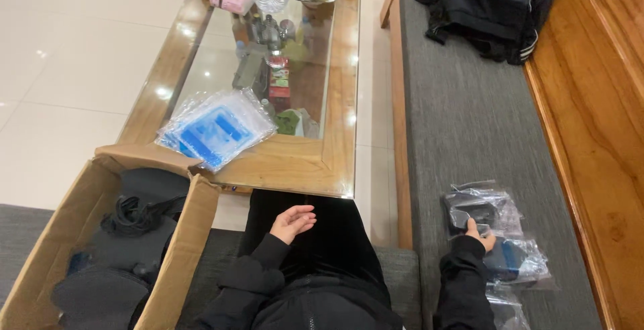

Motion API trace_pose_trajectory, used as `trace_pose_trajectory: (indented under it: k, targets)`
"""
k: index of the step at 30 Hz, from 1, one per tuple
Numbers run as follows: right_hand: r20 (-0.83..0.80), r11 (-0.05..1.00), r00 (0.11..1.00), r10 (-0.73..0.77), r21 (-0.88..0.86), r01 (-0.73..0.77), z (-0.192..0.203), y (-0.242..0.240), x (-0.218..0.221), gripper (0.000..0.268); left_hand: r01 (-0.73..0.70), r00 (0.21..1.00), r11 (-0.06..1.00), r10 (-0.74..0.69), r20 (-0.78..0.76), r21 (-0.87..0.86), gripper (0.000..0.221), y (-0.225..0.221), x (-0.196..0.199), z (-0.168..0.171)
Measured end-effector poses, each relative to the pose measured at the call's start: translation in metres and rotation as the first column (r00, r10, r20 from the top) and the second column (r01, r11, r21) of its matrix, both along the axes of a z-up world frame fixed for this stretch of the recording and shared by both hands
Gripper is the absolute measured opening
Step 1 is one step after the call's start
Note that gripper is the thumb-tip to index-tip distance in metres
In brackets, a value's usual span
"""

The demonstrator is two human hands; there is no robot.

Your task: Package black face masks into individual plastic zip-lock bags.

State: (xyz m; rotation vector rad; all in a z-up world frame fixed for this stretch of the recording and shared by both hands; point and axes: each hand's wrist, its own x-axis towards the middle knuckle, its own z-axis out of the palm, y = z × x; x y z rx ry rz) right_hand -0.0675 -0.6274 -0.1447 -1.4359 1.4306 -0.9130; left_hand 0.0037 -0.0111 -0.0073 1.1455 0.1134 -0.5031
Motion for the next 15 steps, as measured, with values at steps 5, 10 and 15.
trace_pose_trajectory:
  k: [5,10,15]
  targets:
    - [-0.101,0.97,0.994,-0.03,-0.244,0.004,0.073,0.063,-0.014,0.085,0.004,1.0,1.0,-0.004,0.0,-0.009,0.033,0.0,-0.001,-0.005]
    - [-0.164,0.86,0.986,0.011,-0.501,-0.093,0.16,0.127,-0.019,0.084,0.076,0.997,0.997,-0.076,0.001,0.013,0.034,0.006,-0.001,0.015]
    - [-0.129,0.493,0.987,0.092,-0.855,-0.158,0.17,0.155,0.01,0.082,0.025,0.998,0.998,-0.029,0.054,0.061,0.031,0.006,-0.006,0.029]
